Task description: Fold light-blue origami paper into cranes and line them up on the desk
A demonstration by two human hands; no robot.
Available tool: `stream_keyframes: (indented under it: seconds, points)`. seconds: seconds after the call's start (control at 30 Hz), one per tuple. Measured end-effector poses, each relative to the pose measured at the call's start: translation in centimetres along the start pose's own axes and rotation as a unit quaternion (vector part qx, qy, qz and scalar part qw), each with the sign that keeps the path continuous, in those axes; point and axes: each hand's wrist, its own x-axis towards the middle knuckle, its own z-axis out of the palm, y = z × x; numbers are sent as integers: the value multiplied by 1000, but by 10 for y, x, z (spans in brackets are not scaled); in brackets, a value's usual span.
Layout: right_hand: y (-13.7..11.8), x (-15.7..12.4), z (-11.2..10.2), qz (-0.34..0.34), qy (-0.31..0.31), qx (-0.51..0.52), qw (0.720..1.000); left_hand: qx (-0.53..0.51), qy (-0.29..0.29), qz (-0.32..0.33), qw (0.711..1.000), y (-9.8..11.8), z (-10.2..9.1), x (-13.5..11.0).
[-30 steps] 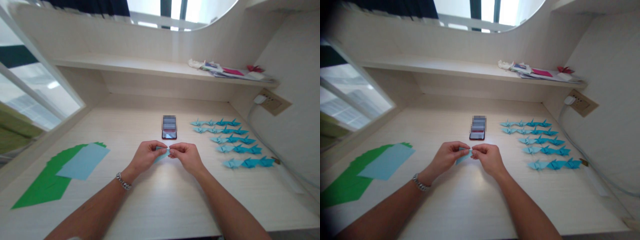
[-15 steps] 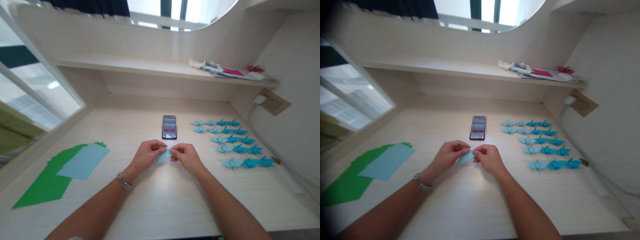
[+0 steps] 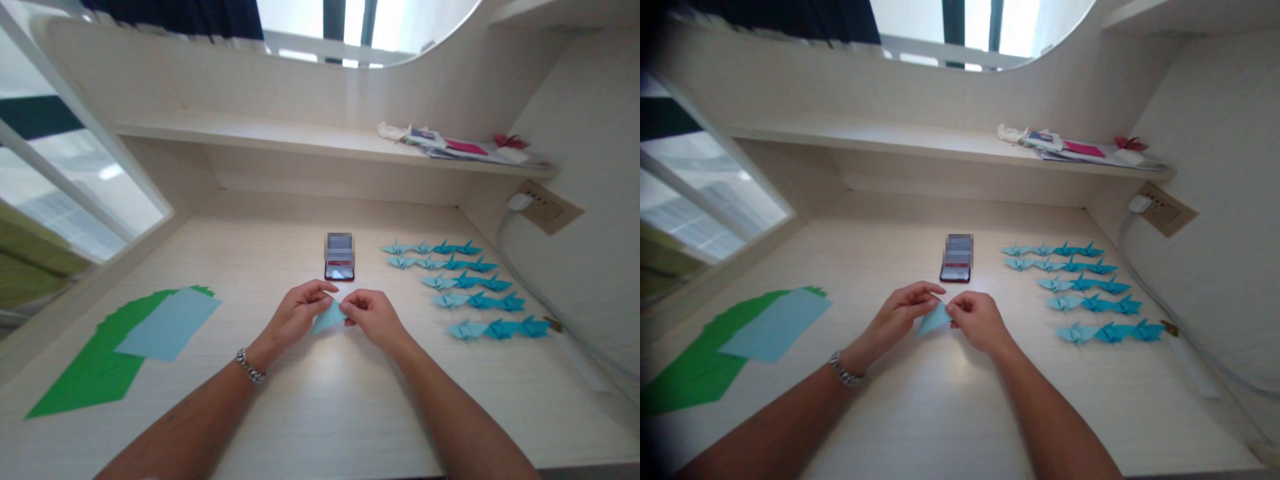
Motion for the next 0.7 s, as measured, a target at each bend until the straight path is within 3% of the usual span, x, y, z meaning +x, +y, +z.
stream_keyframes:
  seconds: [0.17, 0.4, 0.7]
  points:
    - [-4, -2, 0, -7, 14, 14, 1000, -11, 2, 1, 1000, 1, -1, 0]
    - [2, -1, 0, -23, 20, -47, 998, 129, 14, 46, 990, 0, -1, -1]
    - [0, -4, 3, -82, 22, -155, 984, 281, 4, 85, 956, 3, 4, -6]
